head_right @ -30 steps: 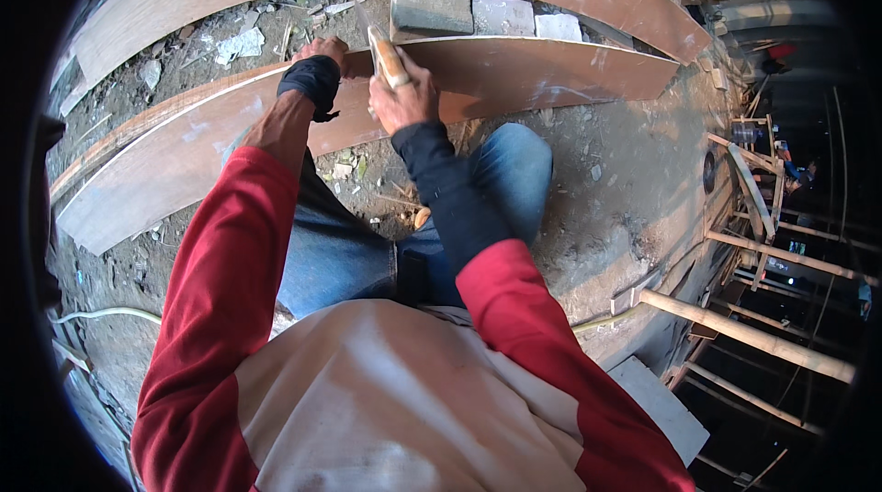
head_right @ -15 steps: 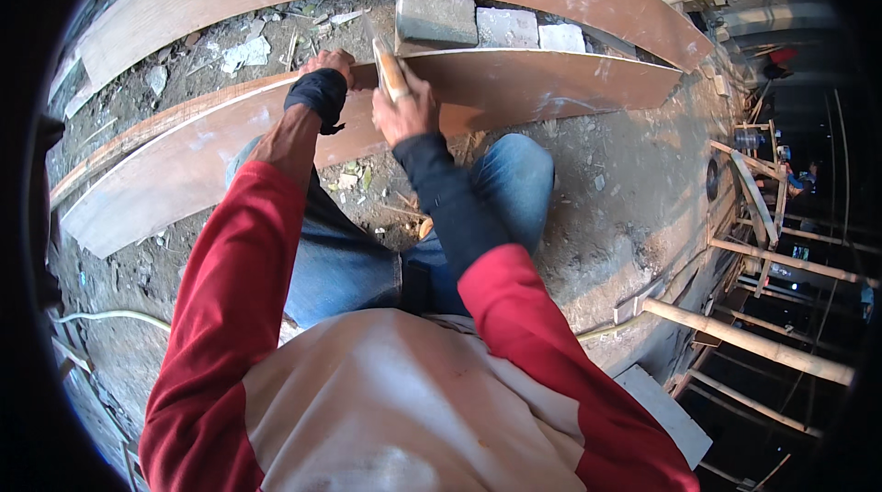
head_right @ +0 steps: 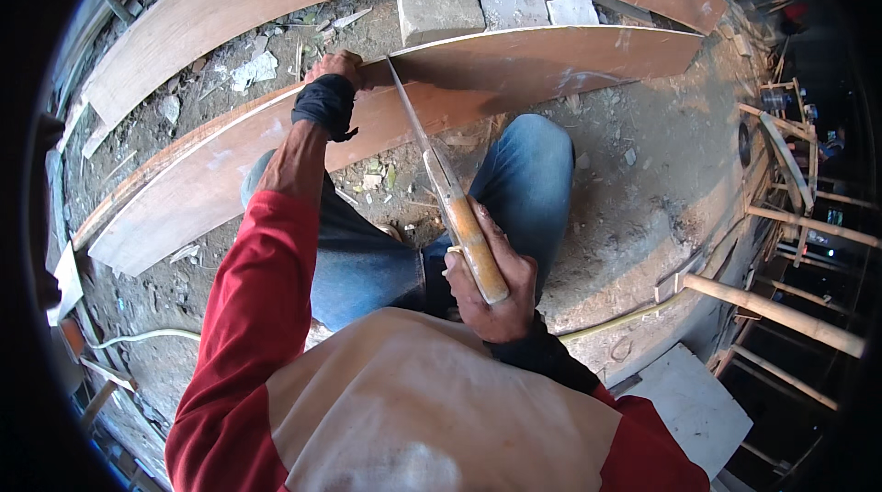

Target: The person measures a wooden board with a tape measure, marks it with a pencil, and then uses a hand saw to cut the board along the marked line.

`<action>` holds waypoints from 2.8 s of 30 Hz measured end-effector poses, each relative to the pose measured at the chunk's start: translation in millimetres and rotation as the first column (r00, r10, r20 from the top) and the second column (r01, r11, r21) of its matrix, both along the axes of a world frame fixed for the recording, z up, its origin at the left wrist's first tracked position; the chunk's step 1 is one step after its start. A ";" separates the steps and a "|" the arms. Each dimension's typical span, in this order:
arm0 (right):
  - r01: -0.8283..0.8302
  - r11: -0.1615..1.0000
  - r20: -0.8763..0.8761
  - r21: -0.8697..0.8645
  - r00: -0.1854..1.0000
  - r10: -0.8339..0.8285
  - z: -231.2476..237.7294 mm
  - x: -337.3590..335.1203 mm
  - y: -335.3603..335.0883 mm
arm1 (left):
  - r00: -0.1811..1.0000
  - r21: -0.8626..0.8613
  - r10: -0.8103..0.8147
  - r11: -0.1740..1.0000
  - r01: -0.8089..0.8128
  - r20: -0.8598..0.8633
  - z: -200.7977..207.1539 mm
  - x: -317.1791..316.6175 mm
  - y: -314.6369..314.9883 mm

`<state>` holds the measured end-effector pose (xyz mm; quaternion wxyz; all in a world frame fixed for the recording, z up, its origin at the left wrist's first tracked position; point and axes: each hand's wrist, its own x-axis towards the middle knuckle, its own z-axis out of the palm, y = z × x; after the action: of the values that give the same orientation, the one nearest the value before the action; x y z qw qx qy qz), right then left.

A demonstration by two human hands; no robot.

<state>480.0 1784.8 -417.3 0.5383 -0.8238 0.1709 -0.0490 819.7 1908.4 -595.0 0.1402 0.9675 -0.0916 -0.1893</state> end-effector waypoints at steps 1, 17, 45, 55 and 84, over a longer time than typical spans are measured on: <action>0.006 1.000 0.029 0.016 1.000 -0.006 11.0 -4.2 -1.3 | 0.999 0.016 -0.026 1.000 0.026 0.024 9.3 -3.6 -1.7; -0.166 0.982 0.053 0.091 0.985 0.162 105.4 49.8 -143.9 | 0.978 0.161 -0.163 0.977 0.142 0.129 24.7 -19.9 -78.0; -0.067 0.983 -0.185 -0.173 0.982 0.034 153.0 57.1 -152.5 | 0.949 -0.083 -0.308 0.946 0.313 0.064 0.1 -45.5 -163.9; 0.357 0.934 0.023 -0.027 0.934 -0.357 165.0 -36.8 -140.5 | 0.809 -0.157 -0.561 0.796 0.585 0.175 48.4 -112.8 -264.7; 0.384 0.832 -0.057 -0.400 0.896 -0.441 -2.2 -300.5 -280.1 | 0.799 -0.151 -0.588 0.785 0.601 0.126 12.1 -251.5 -424.1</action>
<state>179.5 1504.7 -419.6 0.3314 -0.8568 0.3712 -0.1354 568.2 1484.3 -582.9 0.1582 0.8784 -0.4138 -0.1794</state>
